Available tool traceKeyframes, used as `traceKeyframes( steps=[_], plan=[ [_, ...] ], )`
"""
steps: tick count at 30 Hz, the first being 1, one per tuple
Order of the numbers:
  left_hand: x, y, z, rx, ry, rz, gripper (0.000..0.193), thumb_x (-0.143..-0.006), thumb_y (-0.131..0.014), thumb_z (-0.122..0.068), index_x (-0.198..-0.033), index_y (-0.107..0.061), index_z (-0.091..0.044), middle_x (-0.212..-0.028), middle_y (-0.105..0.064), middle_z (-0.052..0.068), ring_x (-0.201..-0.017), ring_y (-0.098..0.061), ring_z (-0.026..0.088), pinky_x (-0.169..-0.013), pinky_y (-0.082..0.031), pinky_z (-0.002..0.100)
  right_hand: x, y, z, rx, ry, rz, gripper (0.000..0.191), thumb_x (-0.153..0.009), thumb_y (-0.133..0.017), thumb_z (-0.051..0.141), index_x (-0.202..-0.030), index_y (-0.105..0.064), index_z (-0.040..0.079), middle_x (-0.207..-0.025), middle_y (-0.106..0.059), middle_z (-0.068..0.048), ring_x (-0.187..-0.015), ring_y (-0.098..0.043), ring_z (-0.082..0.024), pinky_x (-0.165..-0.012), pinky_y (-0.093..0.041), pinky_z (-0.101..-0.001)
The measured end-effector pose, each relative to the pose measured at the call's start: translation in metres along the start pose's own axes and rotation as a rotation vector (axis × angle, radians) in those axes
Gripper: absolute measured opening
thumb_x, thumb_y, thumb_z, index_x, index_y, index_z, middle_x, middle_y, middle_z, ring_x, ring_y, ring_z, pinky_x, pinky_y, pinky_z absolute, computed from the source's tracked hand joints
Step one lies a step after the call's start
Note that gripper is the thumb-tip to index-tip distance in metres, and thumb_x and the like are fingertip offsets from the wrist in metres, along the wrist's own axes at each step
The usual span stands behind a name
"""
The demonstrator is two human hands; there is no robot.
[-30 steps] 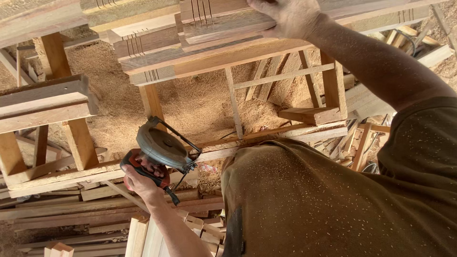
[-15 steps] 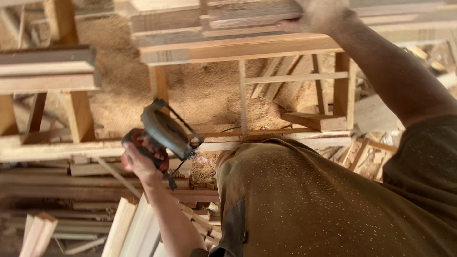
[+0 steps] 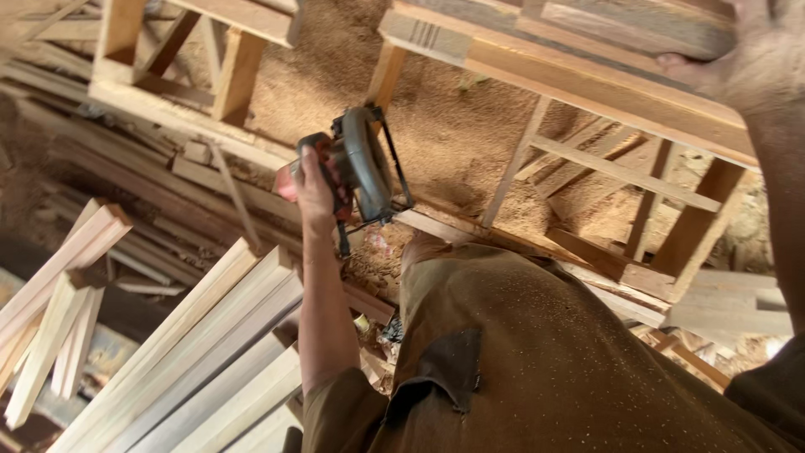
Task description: The person uses a circular saw to cut a wooden plank resting on a sawhorse. They position the plank, make a cut, and then move the cut piece aside to continue working.
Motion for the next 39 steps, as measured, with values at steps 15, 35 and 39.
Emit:
traceKeyframes(
  steps=[15,35,39],
  plan=[
    [0.025,0.010,-0.021,-0.082,0.334,-0.204,0.067,-0.105,-0.052,-0.063,-0.127,-0.057,0.000,-0.110,-0.052,0.008,-0.102,-0.048,0.027,-0.089,-0.039,0.044,0.015,0.010,-0.008,0.351,0.372,-0.535,0.078,-0.084,-0.072,0.078,-0.120,-0.056,0.010,-0.133,-0.051,-0.017,-0.130,-0.050,-0.033,-0.108,-0.043,-0.0561],
    [0.038,0.014,-0.008,0.064,0.091,0.005,0.067,-0.103,-0.049,-0.065,-0.117,-0.060,0.000,-0.104,-0.071,0.012,-0.094,-0.071,0.023,-0.084,-0.064,0.040,0.036,0.027,-0.010,0.366,0.473,-0.606,0.085,-0.076,-0.076,0.087,-0.112,-0.070,0.010,-0.109,-0.067,-0.008,-0.109,-0.064,-0.023,-0.108,-0.049,-0.0517],
    [0.050,0.004,-0.016,0.120,0.168,-0.007,0.060,-0.105,-0.046,-0.058,-0.127,-0.061,-0.005,-0.112,-0.072,0.008,-0.100,-0.072,0.020,-0.086,-0.062,0.035,0.039,0.028,-0.012,0.304,0.436,-0.539,0.083,-0.084,-0.076,0.086,-0.114,-0.070,0.009,-0.112,-0.065,-0.008,-0.114,-0.062,-0.022,-0.109,-0.050,-0.0504]
  ],
)
Point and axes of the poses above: each hand's wrist, its own x-axis away from the middle knuckle, its own y-axis out of the back of the hand, z = x × y, the point moved 5 cm from there along -x, towards the middle knuckle
